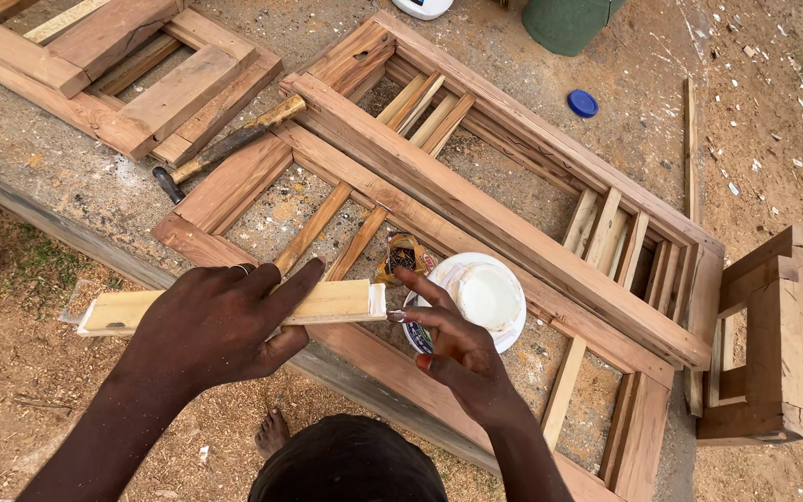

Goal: The person applies white adhesive from a bucket onto small wooden strips using their fingers and then places them into slots within a larger wooden frame structure. They repeat this process for multiple strips, ensuring they fit securely into the frame.

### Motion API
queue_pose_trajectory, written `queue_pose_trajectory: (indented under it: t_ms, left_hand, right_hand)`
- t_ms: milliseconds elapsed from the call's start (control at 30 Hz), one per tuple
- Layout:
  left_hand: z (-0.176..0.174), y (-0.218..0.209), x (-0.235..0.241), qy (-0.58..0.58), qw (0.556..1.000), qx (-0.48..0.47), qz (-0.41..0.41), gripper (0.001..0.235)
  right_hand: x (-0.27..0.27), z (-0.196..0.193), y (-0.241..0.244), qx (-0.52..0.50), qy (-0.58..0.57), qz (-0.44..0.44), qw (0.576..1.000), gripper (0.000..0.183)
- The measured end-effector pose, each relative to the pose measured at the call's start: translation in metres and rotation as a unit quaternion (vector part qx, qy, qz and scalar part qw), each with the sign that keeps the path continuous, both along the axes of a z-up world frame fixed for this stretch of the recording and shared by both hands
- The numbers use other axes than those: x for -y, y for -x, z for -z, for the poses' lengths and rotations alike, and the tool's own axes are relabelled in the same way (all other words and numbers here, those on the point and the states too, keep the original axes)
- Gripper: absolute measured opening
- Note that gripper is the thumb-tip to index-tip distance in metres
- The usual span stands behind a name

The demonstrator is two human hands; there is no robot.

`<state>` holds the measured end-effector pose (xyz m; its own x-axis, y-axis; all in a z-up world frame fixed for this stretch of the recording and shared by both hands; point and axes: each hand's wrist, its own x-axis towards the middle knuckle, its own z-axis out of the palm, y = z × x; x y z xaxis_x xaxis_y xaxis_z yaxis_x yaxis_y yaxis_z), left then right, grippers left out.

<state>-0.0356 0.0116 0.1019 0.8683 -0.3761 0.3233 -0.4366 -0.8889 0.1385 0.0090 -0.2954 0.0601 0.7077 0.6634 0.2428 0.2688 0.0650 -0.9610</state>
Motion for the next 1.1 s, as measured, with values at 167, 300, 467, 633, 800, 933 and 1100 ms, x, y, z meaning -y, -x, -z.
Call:
queue_pose_trajectory:
  t_ms: [167, 300, 467, 633, 800, 933, 1100]
  left_hand:
    - [0.001, 0.001, -0.003, -0.008, 0.998, 0.053, 0.012, 0.075]
    - [-0.003, 0.001, -0.002, -0.031, 0.997, 0.062, 0.018, 0.078]
    - [-0.005, 0.001, -0.002, -0.038, 0.998, 0.054, 0.014, 0.077]
    - [-0.005, 0.001, -0.002, -0.052, 0.997, 0.065, 0.004, 0.077]
    - [-0.005, 0.001, -0.002, -0.058, 0.996, 0.065, -0.005, 0.076]
    - [-0.004, 0.001, -0.001, -0.059, 0.996, 0.064, -0.008, 0.072]
    - [-0.002, -0.004, -0.001, -0.051, 0.995, 0.080, -0.003, 0.075]
  right_hand:
    - [-0.002, -0.025, -0.004, 0.137, 0.057, 0.045, 0.988, 0.072]
    - [-0.005, -0.043, -0.008, 0.301, 0.169, 0.063, 0.936, 0.074]
    - [-0.007, -0.051, -0.005, 0.373, 0.237, 0.088, 0.893, 0.073]
    - [-0.006, -0.054, 0.003, 0.400, 0.288, 0.093, 0.865, 0.069]
    - [0.000, -0.059, 0.009, 0.255, 0.182, 0.032, 0.949, 0.073]
    - [-0.012, -0.053, 0.004, 0.295, 0.203, 0.074, 0.931, 0.077]
    - [-0.022, -0.049, 0.005, 0.332, 0.236, 0.087, 0.909, 0.078]
